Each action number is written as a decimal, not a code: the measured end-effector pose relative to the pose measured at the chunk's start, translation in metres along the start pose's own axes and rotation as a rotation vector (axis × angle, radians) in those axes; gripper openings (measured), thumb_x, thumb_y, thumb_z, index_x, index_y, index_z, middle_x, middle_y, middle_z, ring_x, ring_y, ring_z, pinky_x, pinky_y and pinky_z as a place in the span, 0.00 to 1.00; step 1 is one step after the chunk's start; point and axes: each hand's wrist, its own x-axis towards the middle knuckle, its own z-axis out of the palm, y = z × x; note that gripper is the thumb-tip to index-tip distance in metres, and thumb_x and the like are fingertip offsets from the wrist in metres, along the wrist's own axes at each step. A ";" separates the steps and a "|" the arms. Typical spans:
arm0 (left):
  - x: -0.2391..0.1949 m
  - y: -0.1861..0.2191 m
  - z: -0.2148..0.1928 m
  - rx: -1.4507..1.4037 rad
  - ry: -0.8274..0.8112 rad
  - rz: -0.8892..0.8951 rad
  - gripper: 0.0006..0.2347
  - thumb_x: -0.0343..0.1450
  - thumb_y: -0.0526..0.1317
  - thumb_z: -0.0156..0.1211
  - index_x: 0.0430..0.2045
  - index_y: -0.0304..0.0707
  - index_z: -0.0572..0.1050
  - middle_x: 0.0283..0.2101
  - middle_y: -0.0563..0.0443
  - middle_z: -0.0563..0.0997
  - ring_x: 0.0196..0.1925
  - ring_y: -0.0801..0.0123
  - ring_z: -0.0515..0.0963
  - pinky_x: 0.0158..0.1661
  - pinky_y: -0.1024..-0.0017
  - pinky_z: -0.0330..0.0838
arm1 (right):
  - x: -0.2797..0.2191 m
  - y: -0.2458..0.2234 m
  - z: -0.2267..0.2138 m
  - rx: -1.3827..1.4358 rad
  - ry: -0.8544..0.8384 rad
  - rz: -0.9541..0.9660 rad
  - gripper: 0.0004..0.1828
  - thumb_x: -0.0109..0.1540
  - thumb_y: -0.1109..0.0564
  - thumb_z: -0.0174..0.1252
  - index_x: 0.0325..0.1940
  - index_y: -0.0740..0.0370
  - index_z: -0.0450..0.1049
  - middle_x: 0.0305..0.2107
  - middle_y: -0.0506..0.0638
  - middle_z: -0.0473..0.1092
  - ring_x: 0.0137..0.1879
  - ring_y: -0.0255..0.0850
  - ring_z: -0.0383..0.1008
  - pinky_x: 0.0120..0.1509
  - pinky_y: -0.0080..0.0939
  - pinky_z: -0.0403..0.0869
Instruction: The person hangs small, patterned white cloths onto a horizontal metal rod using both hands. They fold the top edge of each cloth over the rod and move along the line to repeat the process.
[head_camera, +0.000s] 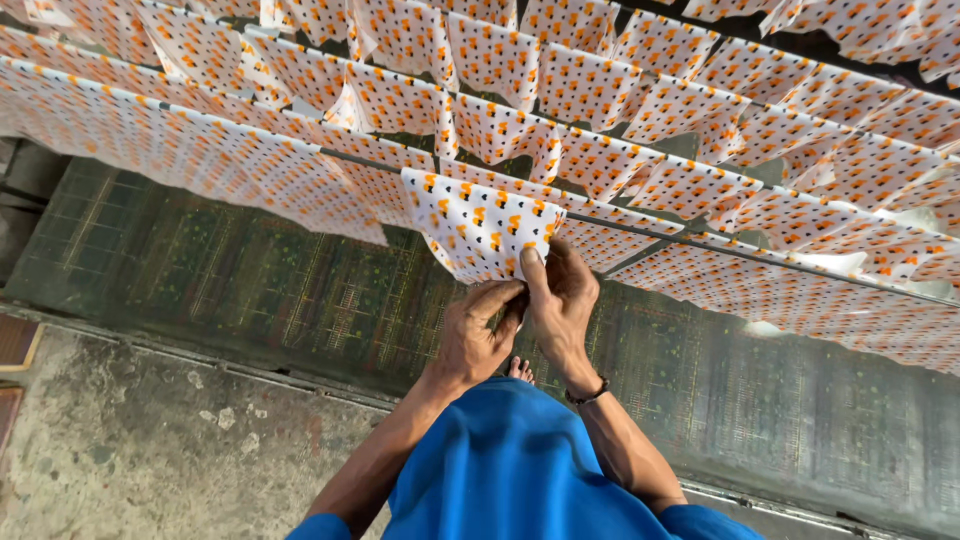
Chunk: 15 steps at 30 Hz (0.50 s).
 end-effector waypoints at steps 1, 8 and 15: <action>0.002 0.000 -0.001 0.026 0.014 0.030 0.08 0.70 0.32 0.64 0.41 0.43 0.83 0.38 0.43 0.86 0.42 0.48 0.86 0.39 0.59 0.83 | 0.005 -0.007 0.004 0.005 -0.068 0.048 0.17 0.71 0.50 0.57 0.32 0.61 0.74 0.18 0.50 0.67 0.27 0.37 0.66 0.35 0.39 0.70; 0.060 -0.049 -0.030 -0.053 0.321 -0.356 0.33 0.79 0.52 0.54 0.71 0.26 0.50 0.73 0.22 0.50 0.77 0.32 0.49 0.74 0.39 0.42 | 0.027 0.010 -0.014 0.311 0.054 0.178 0.08 0.71 0.52 0.57 0.45 0.58 0.77 0.31 0.51 0.76 0.35 0.37 0.74 0.44 0.38 0.76; 0.065 -0.029 0.035 -0.276 0.040 -0.196 0.28 0.74 0.52 0.59 0.66 0.35 0.64 0.61 0.30 0.71 0.66 0.40 0.70 0.63 0.41 0.62 | 0.036 0.011 -0.069 0.421 0.439 0.206 0.03 0.68 0.56 0.60 0.43 0.56 0.77 0.32 0.45 0.73 0.39 0.35 0.75 0.45 0.32 0.77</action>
